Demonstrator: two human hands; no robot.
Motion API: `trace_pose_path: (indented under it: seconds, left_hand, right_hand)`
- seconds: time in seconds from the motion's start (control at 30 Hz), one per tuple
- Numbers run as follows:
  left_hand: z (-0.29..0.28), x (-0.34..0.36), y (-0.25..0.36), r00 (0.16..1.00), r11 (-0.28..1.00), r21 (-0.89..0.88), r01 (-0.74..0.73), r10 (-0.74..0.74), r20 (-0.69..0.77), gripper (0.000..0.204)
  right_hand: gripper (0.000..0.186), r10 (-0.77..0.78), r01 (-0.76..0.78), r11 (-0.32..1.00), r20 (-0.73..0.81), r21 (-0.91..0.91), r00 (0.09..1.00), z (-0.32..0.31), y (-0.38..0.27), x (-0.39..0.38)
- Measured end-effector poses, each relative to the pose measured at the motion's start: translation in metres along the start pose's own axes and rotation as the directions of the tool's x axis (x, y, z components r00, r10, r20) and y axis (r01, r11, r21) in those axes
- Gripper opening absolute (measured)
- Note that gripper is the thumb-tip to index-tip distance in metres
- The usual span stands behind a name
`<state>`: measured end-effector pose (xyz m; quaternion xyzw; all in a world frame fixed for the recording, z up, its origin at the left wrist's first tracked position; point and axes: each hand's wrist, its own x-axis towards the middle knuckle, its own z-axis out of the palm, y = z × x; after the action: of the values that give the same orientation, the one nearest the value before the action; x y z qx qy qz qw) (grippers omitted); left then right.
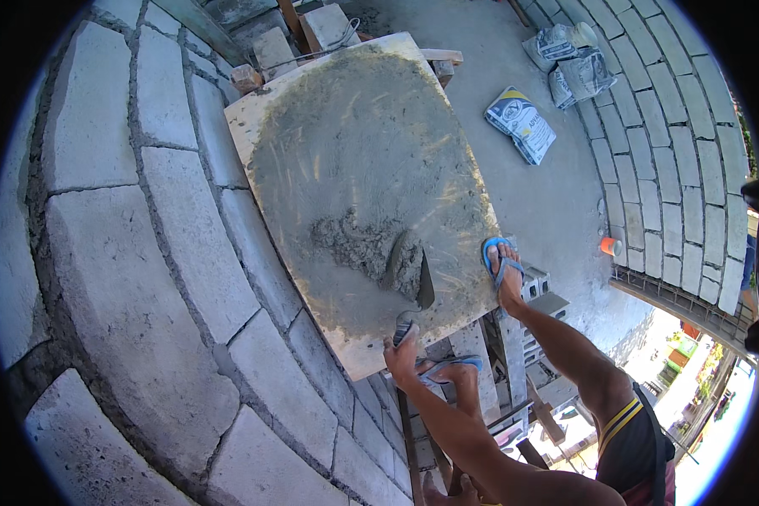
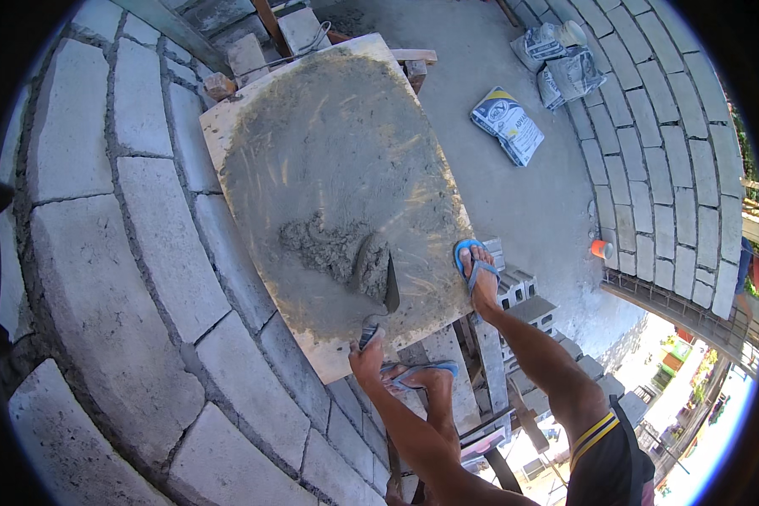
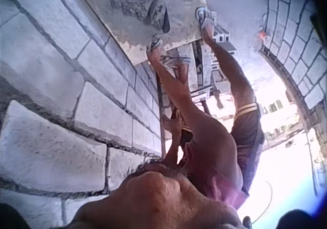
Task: The person scoops mortar from a wooden board with a trowel and applies it into the hollows of a row of concrete blocks on a wall. The person repeatedly smooths and fills the block cavities with mortar while standing on scaffolding.
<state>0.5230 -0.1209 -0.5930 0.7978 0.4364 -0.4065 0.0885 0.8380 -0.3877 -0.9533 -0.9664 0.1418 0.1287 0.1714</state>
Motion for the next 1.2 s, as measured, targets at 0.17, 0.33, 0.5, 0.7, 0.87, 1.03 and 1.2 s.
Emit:
trace_pose_path:
  seconds: [0.17,0.33,0.5,0.7,0.87,1.03,1.2]
  left_hand:
    - [-0.005,0.01,0.011,1.0,0.999,-0.032,-0.008,0.009,0.028,0.1]
    - [-0.009,0.015,0.025,0.999,0.995,-0.093,-0.02,0.023,0.032,0.098]
    - [-0.001,0.019,0.03,0.999,0.987,-0.157,-0.02,0.025,0.03,0.096]
    - [-0.019,0.033,0.067,0.997,0.957,-0.281,-0.078,0.075,-0.021,0.094]
    - [-0.077,0.065,0.115,0.999,0.802,-0.597,-0.023,0.035,0.008,0.092]
    - [-0.142,0.03,0.119,0.958,0.127,-0.979,0.162,0.217,0.186,0.091]
    - [-0.352,-0.113,0.13,0.626,-0.666,-0.572,0.479,0.716,-0.309,0.072]
  right_hand:
    - [0.047,-0.184,0.194,0.976,0.104,-0.095,0.977,0.003,0.002,-0.011]
    - [0.047,-0.154,0.152,0.988,0.161,0.025,0.975,0.01,0.004,-0.012]
    - [0.045,-0.093,0.082,0.987,0.079,0.135,0.993,0.01,-0.011,-0.004]
    - [0.03,-0.046,-0.522,0.411,0.589,0.747,0.807,-0.099,-0.168,-0.047]
    - [0.039,-0.401,-0.649,0.14,0.642,0.747,0.653,-0.329,-0.277,-0.105]
    - [0.041,-0.373,-0.561,0.628,0.841,0.539,0.391,-0.555,-0.326,-0.126]
    - [0.042,-0.418,-0.231,0.862,0.891,0.451,0.177,-0.752,-0.443,-0.159]
